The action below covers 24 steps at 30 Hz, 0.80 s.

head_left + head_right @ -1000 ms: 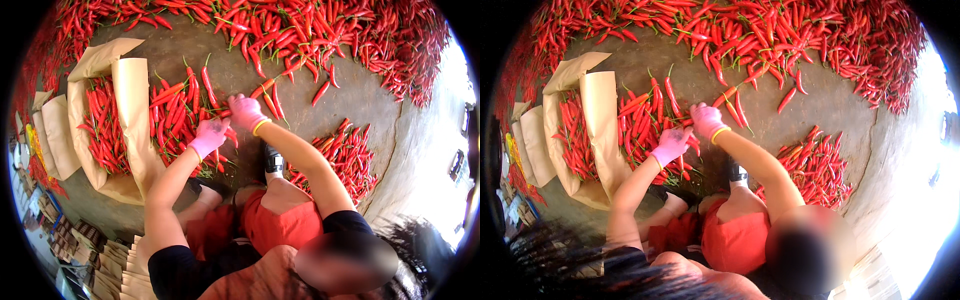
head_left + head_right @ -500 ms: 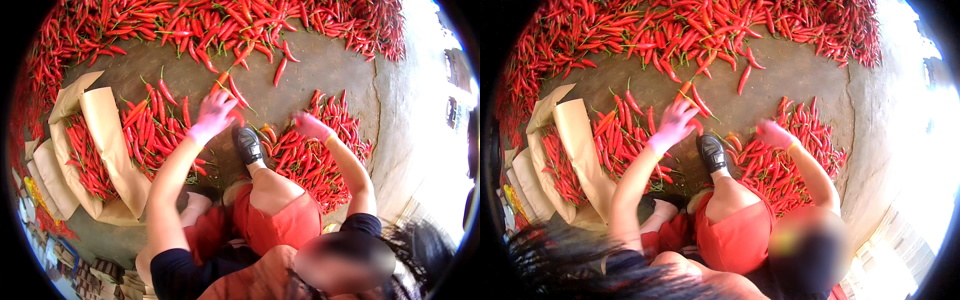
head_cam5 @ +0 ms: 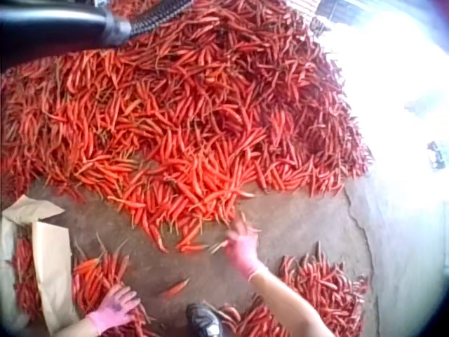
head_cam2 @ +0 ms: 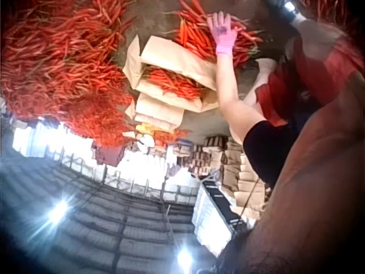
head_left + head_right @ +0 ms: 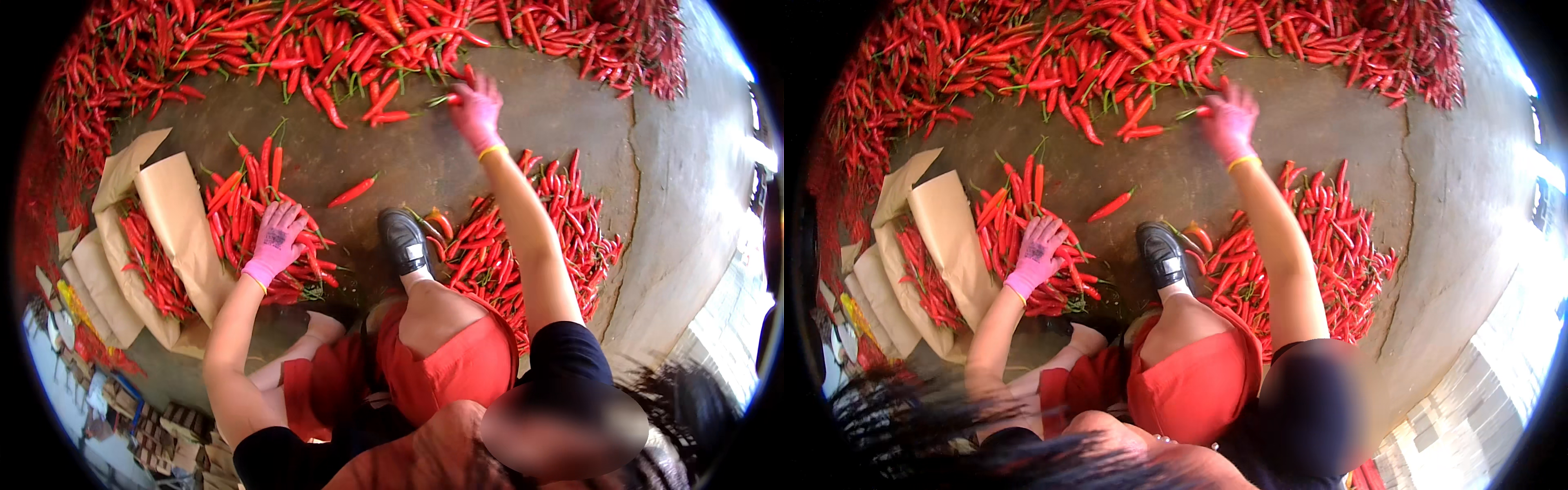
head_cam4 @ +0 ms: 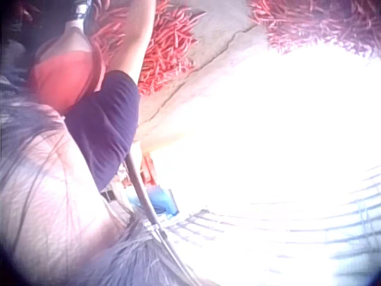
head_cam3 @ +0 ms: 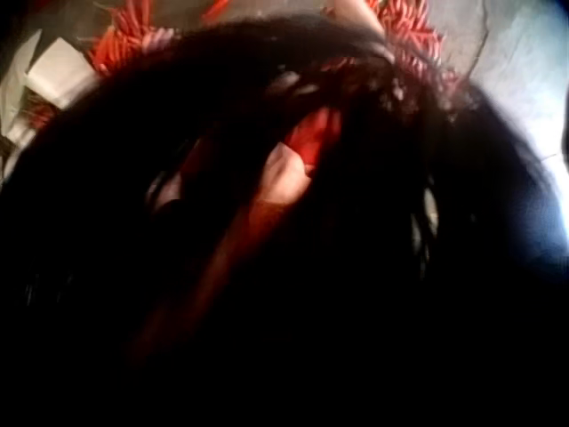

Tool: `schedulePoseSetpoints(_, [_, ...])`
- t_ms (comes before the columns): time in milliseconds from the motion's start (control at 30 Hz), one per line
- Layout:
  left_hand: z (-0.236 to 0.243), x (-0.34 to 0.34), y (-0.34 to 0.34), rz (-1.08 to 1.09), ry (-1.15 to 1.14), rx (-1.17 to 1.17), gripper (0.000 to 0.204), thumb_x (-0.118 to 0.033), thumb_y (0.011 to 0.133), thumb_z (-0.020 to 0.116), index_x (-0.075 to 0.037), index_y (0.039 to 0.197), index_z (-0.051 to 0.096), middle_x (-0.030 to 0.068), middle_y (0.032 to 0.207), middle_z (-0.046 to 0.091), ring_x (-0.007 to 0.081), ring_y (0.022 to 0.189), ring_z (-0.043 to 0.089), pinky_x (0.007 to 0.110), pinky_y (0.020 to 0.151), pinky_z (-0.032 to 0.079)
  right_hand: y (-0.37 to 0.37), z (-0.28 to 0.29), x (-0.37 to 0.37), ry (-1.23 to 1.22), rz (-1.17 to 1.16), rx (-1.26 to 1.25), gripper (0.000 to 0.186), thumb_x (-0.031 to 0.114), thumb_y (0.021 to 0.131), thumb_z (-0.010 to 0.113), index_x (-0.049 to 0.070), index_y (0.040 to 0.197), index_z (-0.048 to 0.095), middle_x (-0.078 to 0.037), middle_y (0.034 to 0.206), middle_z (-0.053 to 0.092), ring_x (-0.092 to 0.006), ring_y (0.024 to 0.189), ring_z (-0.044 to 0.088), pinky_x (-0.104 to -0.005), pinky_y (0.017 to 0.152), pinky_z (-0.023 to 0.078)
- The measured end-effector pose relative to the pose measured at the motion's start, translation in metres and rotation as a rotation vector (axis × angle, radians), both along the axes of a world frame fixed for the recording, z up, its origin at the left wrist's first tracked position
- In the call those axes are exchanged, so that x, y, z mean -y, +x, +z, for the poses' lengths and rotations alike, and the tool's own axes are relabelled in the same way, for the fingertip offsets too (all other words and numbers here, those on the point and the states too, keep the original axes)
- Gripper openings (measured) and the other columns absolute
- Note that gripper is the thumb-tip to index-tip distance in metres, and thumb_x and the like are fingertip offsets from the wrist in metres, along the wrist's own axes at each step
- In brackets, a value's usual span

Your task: The person sits on a concrete floor surrounded by red chili peppers and sorts them into brown paper bags. They pick up handfuls of peppers from the floor, separate them, and place them into the bags, occasionally adjusting the bags or the pile of peppers.

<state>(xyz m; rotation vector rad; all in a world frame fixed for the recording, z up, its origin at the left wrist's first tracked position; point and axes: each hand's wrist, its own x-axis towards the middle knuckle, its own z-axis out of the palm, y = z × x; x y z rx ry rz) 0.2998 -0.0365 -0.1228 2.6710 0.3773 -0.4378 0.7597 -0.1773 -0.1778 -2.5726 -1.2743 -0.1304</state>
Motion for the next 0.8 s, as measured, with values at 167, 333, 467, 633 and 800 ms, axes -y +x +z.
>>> schedulePoseSetpoints(167, [0.018, 0.003, 0.018, 0.101, 0.002, 0.203, 0.059, -0.011, 0.065, 0.076, -0.009, 0.123, 0.063, 0.0143, 0.136, 0.053, 0.0365, 0.131, 0.045, 0.052, 0.114, 0.033, -0.001, -0.039, 0.062, -0.077, 0.074, -0.247, 0.037, 0.013, 0.077, 0.067, 0.019, 0.113, 0.065, -0.013, 0.106, 0.06, -0.0355, 0.105, 0.056, -0.0478, 0.09, 0.045])
schedulePoseSetpoints(333, [-0.016, 0.05, 0.102, 0.204, -0.019, 0.295, 0.061, -0.014, 0.07, 0.077, -0.012, 0.128, 0.059, 0.0137, 0.135, 0.052, 0.0349, 0.126, 0.049, 0.049, 0.105, 0.04, -0.073, -0.008, 0.082, 0.176, 0.075, -0.724, 0.06, 0.007, 0.075, 0.065, 0.013, 0.134, 0.053, -0.017, 0.099, 0.062, -0.0357, 0.094, 0.062, -0.0472, 0.084, 0.048])
schedulePoseSetpoints(467, [-0.048, 0.062, 0.089, 0.235, -0.041, 0.088, 0.069, -0.011, 0.066, 0.079, -0.015, 0.131, 0.057, 0.0082, 0.114, 0.056, 0.0317, 0.109, 0.054, 0.047, 0.094, 0.044, -0.071, 0.025, 0.038, 0.096, 0.253, -0.557, 0.065, 0.006, 0.076, 0.066, 0.008, 0.138, 0.046, -0.014, 0.098, 0.063, -0.0339, 0.091, 0.064, -0.0457, 0.08, 0.048])
schedulePoseSetpoints(633, [-0.042, 0.05, 0.041, 0.195, -0.101, 0.076, 0.068, -0.009, 0.066, 0.076, -0.015, 0.131, 0.058, 0.0078, 0.111, 0.055, 0.0309, 0.106, 0.054, 0.046, 0.093, 0.044, -0.073, 0.017, -0.024, -0.368, 0.508, -0.242, 0.033, 0.025, 0.087, 0.064, 0.021, 0.119, 0.059, -0.005, 0.096, 0.065, -0.0285, 0.095, 0.066, -0.0474, 0.088, 0.046])
schedulePoseSetpoints(800, [-0.027, 0.038, 0.04, 0.464, -0.294, 0.324, 0.059, 0.003, 0.074, 0.065, -0.009, 0.132, 0.058, 0.0145, 0.125, 0.056, 0.0333, 0.115, 0.055, 0.042, 0.101, 0.046, -0.072, 0.024, -0.046, -0.384, 0.677, -0.39, 0.032, 0.028, 0.082, 0.069, 0.025, 0.113, 0.061, -0.005, 0.1, 0.063, -0.0283, 0.096, 0.065, -0.0446, 0.078, 0.049])
